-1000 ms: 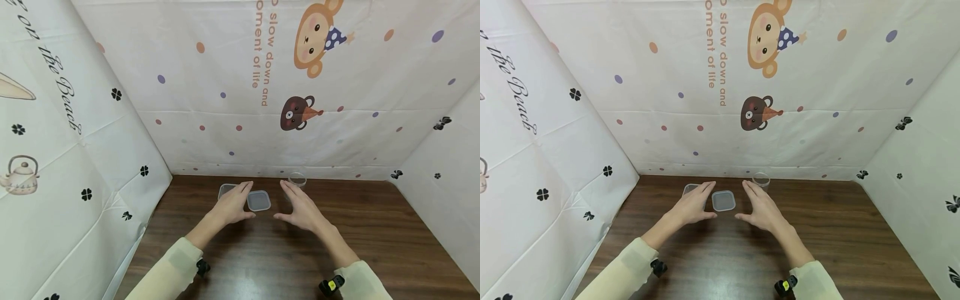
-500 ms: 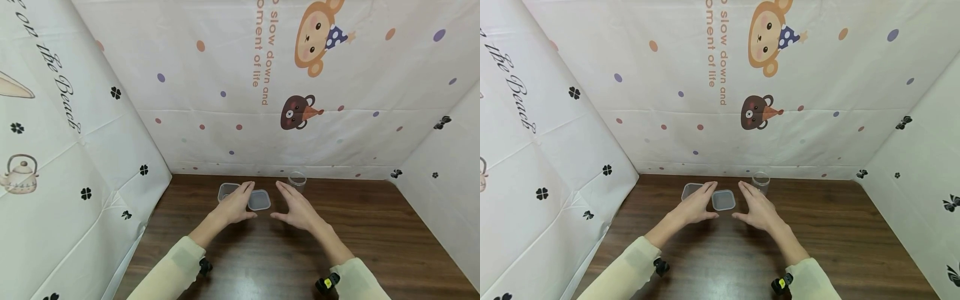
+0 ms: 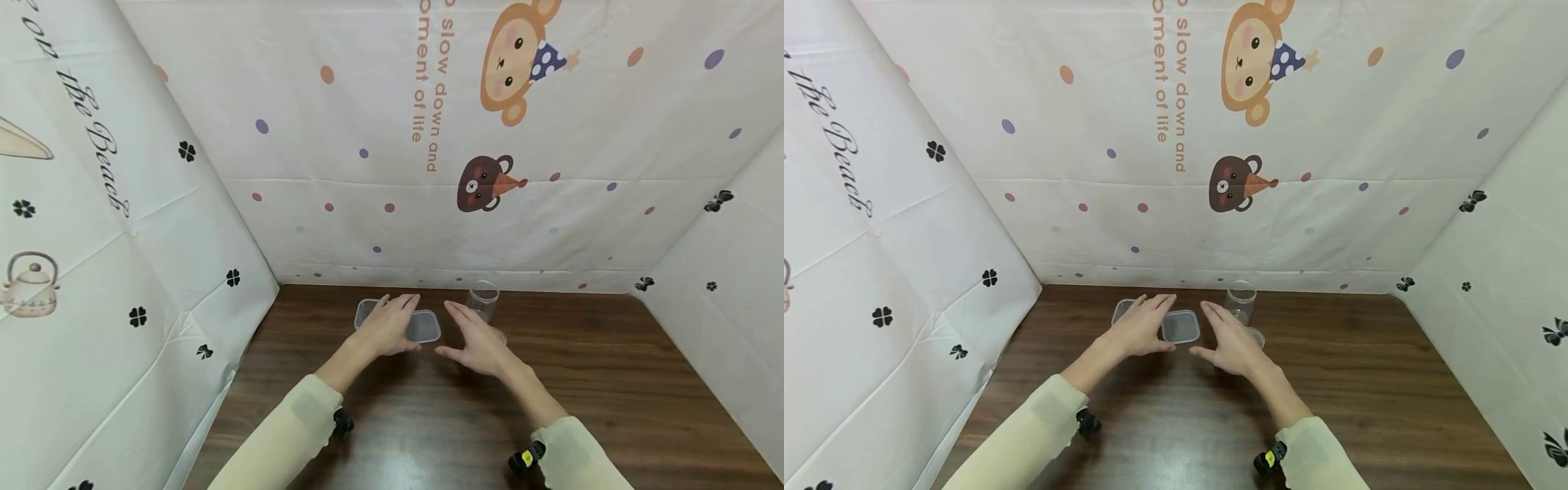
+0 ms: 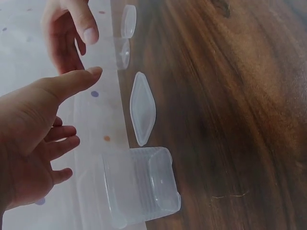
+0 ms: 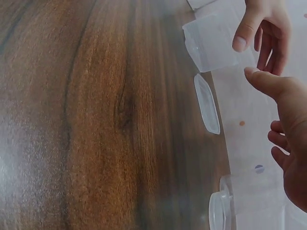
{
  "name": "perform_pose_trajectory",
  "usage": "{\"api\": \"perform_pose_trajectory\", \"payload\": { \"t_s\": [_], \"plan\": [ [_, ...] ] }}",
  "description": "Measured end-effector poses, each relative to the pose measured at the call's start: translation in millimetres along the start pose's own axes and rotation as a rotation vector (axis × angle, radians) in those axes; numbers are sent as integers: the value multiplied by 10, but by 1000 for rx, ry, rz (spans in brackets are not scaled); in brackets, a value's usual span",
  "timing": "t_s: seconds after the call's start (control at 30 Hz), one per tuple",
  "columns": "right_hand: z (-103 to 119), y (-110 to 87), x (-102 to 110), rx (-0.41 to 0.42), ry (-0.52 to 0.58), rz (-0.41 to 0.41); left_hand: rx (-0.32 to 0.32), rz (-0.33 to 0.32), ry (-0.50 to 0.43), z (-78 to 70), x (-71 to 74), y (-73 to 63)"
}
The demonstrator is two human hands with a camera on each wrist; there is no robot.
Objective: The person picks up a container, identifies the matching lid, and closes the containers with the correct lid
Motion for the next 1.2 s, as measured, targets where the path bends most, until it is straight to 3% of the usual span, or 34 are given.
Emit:
{"api": "perform_pose_trajectory", "payload": {
  "t_s": [0.23, 0.57, 0.83, 1.2],
  "plan": [
    [-29, 61, -68, -7, 21, 10, 37, 29, 21, 52, -30, 47],
    [-85, 124, -181, -33, 29, 42, 13, 74, 92, 103, -106, 108],
    [-128, 149, -251, -47, 20, 53, -12, 74, 135, 79, -80, 179],
    [-144, 204, -339, -71, 34, 87, 18, 145, 171, 116, -143, 235]
  ]
}}
Point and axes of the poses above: each hand's wrist, its own y-axis towards the middle knuckle, its own x-axis out of the back of the hand, z = x × y, the point moved 3 cm from there along y, towards the middle knuckle, and after that the axes turned 4 degrees about -x, right-handed, at the moved point
